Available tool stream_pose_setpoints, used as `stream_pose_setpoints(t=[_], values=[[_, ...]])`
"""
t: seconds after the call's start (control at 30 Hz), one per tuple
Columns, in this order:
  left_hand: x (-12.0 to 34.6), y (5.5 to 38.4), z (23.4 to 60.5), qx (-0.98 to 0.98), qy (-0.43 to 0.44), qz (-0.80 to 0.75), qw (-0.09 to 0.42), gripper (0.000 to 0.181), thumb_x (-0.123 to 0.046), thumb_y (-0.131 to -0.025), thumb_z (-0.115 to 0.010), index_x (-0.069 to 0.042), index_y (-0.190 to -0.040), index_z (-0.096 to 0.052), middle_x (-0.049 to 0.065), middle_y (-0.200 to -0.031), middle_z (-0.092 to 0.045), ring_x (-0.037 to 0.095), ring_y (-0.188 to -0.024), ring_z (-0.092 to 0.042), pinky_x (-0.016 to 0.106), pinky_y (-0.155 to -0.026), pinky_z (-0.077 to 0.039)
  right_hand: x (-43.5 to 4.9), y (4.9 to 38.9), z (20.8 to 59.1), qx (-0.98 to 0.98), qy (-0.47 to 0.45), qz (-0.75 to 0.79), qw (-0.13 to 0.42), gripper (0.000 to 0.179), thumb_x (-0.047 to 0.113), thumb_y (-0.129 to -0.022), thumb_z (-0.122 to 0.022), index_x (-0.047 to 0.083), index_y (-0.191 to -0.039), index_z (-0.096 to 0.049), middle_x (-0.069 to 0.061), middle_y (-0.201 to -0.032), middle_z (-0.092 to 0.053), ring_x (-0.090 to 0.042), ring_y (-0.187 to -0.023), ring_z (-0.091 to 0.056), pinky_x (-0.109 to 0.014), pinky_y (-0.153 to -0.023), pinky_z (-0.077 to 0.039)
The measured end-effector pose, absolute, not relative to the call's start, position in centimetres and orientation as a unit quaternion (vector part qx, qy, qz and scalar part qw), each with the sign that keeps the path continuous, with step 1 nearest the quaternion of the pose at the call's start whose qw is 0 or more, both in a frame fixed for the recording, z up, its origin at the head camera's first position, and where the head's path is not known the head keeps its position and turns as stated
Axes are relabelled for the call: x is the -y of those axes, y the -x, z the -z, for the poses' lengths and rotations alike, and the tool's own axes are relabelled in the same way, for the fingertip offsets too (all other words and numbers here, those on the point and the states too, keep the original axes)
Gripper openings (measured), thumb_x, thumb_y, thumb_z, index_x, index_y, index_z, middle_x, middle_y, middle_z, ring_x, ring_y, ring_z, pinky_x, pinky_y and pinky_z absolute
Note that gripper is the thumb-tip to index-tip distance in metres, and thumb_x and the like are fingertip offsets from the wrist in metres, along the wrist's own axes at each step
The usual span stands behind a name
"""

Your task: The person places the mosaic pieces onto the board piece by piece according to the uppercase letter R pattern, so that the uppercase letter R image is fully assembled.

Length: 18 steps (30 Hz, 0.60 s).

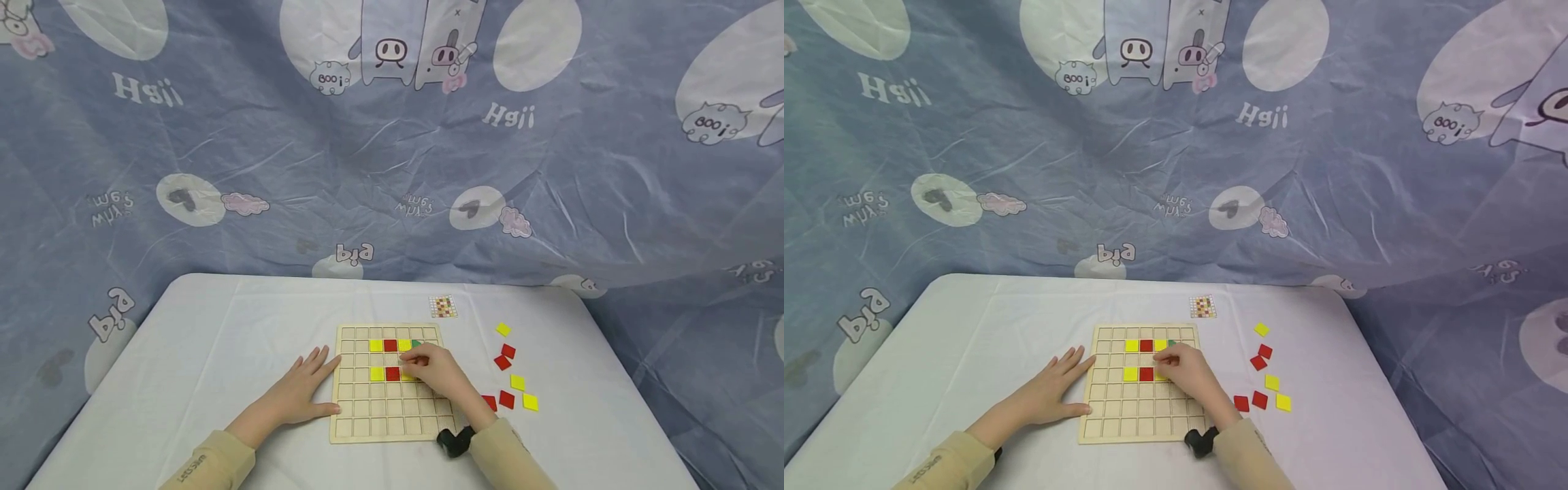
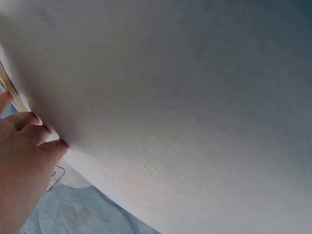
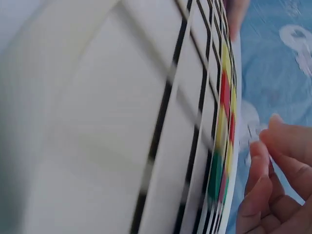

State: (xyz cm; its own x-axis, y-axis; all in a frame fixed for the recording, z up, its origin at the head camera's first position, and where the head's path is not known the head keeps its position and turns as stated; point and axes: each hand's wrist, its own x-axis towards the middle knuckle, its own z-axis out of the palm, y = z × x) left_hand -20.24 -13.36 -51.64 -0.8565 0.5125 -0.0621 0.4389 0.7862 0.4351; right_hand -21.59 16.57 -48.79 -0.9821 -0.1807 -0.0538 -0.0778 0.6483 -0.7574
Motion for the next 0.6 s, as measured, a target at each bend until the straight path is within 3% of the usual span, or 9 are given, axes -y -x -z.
stream_pose_setpoints(t=[0.43,0.6], values=[[13.7,20.3,52.0,-0.941,-0.251,-0.208,0.087,0.094,-0.060,-0.083,-0.068,-0.011,-0.154,-0.033,0.023,-0.161,-0.023,0.042,-0.150,-0.019,0.061,-0.119,-0.020,-26.0,18.9,48.6,-0.916,-0.026,0.396,0.061,0.024,0.012,-0.083,-0.078,0.012,-0.106,-0.074,0.003,-0.093,-0.072,-0.011,-0.083,-0.062,-0.021,-0.068,-0.053],[13.6,20.3,51.9,-0.942,-0.250,-0.207,0.090,0.094,-0.061,-0.082,-0.068,-0.011,-0.154,-0.034,0.022,-0.161,-0.023,0.041,-0.150,-0.018,0.061,-0.120,-0.019,-28.1,17.4,49.2,-0.927,-0.054,0.366,0.069,0.031,0.011,-0.076,-0.084,0.009,-0.105,-0.073,0.002,-0.093,-0.071,-0.012,-0.083,-0.060,-0.020,-0.068,-0.051]])
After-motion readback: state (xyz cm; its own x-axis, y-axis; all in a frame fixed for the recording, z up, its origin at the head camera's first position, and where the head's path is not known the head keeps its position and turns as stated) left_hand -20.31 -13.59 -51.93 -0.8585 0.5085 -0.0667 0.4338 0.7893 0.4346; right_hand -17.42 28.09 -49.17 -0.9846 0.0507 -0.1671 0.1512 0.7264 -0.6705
